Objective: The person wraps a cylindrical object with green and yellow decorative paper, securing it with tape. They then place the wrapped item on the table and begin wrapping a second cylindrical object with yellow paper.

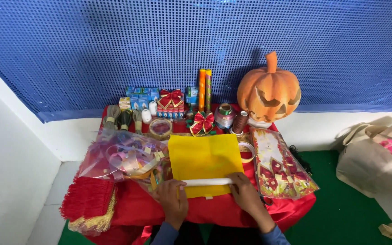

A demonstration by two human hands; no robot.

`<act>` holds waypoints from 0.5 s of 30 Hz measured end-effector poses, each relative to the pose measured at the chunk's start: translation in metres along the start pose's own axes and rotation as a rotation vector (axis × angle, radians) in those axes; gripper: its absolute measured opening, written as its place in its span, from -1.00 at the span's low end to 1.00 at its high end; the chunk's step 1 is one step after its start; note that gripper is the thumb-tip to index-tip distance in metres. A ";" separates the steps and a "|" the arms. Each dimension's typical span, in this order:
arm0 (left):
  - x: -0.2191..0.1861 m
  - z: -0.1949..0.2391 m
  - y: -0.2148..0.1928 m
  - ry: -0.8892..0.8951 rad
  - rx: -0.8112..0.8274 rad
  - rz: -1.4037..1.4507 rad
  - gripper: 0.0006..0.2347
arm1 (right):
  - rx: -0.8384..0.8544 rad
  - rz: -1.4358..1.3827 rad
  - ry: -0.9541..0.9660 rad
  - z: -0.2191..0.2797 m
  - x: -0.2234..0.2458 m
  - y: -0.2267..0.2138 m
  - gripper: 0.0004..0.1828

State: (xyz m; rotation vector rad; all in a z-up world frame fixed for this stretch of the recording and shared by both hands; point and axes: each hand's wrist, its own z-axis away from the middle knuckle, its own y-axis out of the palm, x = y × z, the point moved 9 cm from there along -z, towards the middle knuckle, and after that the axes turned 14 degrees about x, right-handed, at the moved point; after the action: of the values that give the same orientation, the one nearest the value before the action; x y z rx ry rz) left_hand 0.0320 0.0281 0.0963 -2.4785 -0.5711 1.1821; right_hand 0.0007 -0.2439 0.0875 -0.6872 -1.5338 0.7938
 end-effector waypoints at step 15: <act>-0.010 -0.002 0.033 0.164 0.273 0.015 -0.77 | -0.133 0.094 -0.038 0.008 -0.002 0.003 -0.62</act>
State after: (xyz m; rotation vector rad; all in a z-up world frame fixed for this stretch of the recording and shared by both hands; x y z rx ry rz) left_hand 0.0348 -0.0050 0.0890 -2.3203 -0.3236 0.9767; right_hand -0.0068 -0.2445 0.0832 -0.8513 -1.6084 0.7835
